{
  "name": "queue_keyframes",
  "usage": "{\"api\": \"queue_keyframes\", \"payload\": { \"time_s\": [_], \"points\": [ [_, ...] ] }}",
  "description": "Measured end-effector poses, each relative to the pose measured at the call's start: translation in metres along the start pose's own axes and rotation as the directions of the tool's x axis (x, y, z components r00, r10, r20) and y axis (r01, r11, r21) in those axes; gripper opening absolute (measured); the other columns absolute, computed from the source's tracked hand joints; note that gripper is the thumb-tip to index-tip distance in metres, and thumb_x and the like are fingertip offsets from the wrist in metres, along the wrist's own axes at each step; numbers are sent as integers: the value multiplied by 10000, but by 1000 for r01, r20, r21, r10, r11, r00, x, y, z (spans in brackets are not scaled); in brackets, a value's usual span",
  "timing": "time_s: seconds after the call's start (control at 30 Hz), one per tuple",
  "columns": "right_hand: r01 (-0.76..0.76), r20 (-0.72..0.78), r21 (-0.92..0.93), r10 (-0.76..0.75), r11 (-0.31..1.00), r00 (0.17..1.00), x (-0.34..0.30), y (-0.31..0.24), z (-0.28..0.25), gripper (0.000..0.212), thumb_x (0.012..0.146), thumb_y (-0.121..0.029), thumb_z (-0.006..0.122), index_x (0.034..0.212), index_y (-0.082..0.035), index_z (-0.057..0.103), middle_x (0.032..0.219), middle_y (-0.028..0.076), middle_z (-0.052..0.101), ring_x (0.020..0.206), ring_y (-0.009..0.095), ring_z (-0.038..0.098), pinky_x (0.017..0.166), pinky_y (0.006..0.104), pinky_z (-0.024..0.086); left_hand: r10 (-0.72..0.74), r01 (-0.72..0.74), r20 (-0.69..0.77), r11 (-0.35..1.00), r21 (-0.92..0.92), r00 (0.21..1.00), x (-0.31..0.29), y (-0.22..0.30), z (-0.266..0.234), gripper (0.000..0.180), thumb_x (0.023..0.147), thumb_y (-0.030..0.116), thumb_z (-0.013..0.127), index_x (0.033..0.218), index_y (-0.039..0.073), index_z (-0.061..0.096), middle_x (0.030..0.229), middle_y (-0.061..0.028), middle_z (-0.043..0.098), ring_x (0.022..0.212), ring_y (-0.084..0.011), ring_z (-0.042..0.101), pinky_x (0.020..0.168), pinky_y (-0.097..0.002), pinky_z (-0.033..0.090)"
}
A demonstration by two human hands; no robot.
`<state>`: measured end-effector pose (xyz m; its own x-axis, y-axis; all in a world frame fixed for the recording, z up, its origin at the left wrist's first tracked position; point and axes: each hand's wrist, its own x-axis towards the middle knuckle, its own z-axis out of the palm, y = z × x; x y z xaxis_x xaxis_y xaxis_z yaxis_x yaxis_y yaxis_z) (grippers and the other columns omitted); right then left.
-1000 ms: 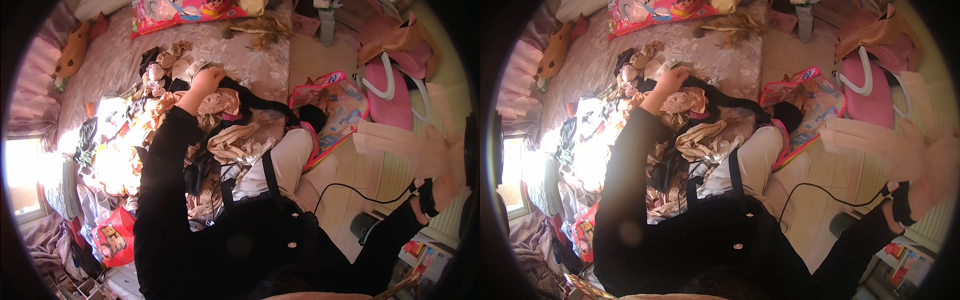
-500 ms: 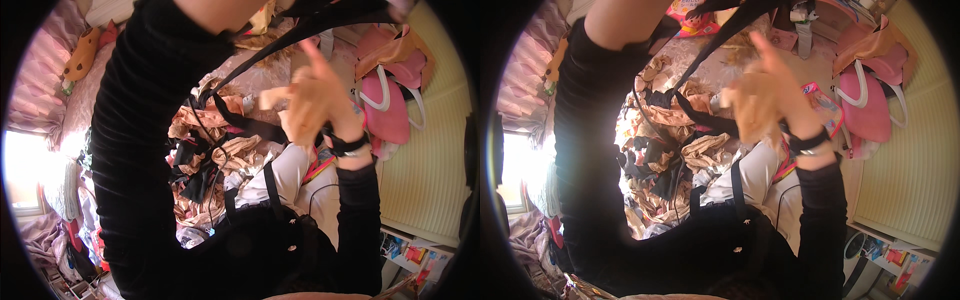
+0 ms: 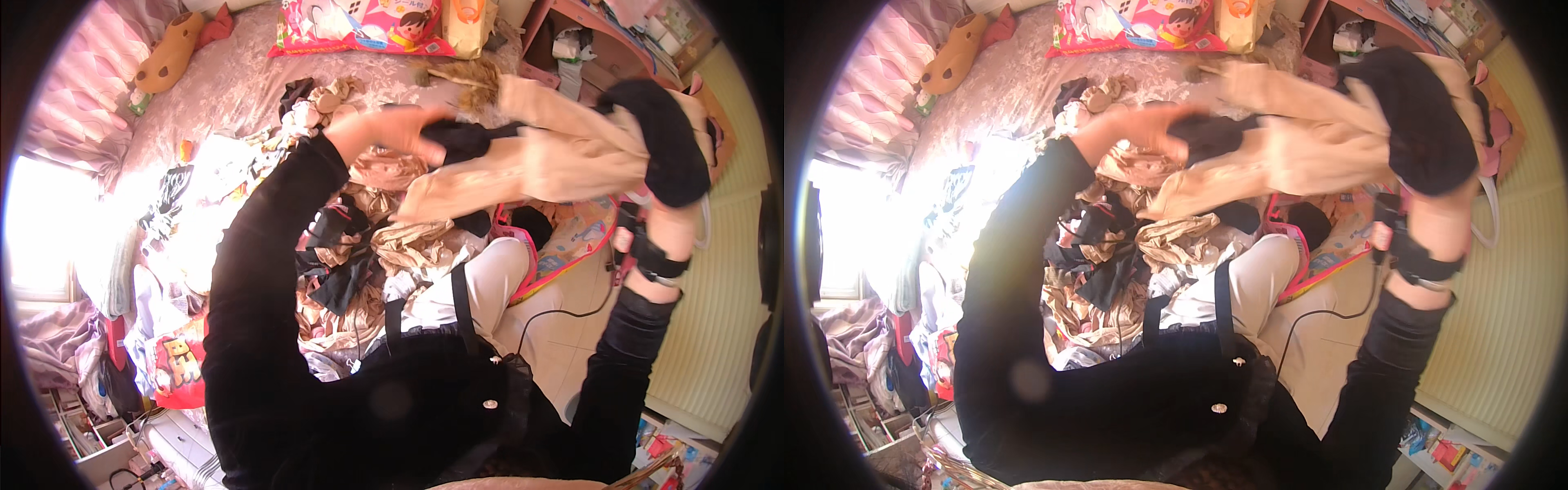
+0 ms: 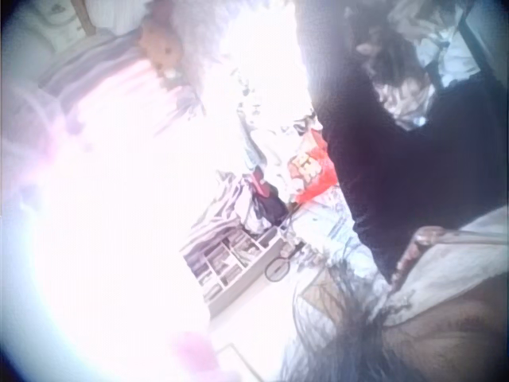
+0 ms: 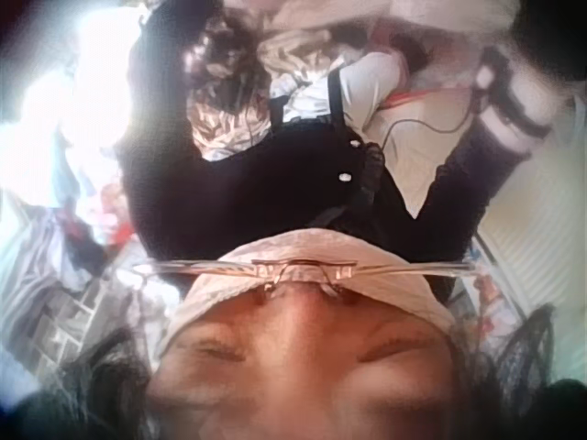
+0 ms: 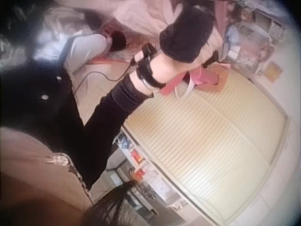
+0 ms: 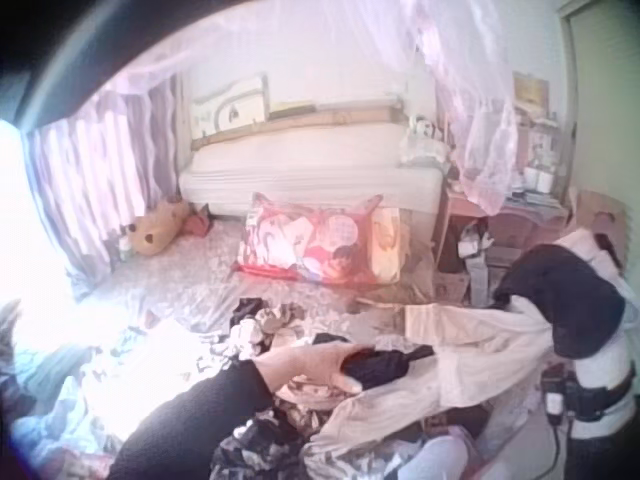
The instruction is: The person sits on the floor and folds various small clothing items one by one, including socks, underwear, and shirts. They place each folded item into a pink mesh laundry bag.
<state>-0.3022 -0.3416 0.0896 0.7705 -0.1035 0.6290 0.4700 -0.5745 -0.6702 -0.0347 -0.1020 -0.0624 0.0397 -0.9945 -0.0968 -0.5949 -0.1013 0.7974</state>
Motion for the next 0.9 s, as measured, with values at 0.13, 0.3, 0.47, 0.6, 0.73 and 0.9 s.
{"api": "queue_keyframes", "payload": {
  "time_s": [0.13,0.3,0.47,0.6,0.73,0.9],
  "points": [
    [-128,-111,8,128,992,986,-14,-19,-54,375,935,-94,389,1246,109,440,1190,164,560,1058,206,573,938,305,465,-333,339,-95,939,53,938,23,-31,54,339,790,294,688,1076,113,660,880,-92,683,863,-185,620,801,-324,458],
    [-264,-61,155,276,952,959,-16,-13,-21,368,904,-90,438,1246,41,479,1122,130,596,996,144,587,861,253,480,50,-89,-173,970,-227,984,76,73,18,270,861,219,615,1075,54,614,901,5,637,821,-81,544,760,-245,442],
    [-336,-242,-125,300,933,923,-33,38,59,397,725,24,639,1116,-11,584,970,53,642,908,136,583,832,281,458,389,-395,-81,915,-77,917,85,166,10,397,847,271,645,1104,-19,556,823,-1,584,795,-82,505,732,-224,430],
    [-506,-355,-251,408,825,841,-17,49,-30,304,695,-15,591,989,58,617,950,122,674,844,194,643,785,303,504,477,-527,-459,849,23,749,65,116,5,390,841,124,656,1189,15,519,1141,-64,572,1056,-111,529,895,-279,445],
    [-467,-443,-257,327,846,835,-2,25,-125,336,785,19,515,1112,72,571,1048,123,641,936,217,625,832,319,496,-180,63,-470,965,-254,864,16,25,59,304,827,214,652,1053,21,586,888,-73,636,807,-141,603,740,-284,487],
    [-532,-563,-306,300,790,770,14,10,-163,334,757,-40,568,1079,49,584,973,98,641,844,187,621,729,290,492,-294,200,-256,920,-337,921,-44,-19,152,260,831,167,651,1031,8,604,837,-63,639,767,-118,601,701,-268,488]
  ]
}}
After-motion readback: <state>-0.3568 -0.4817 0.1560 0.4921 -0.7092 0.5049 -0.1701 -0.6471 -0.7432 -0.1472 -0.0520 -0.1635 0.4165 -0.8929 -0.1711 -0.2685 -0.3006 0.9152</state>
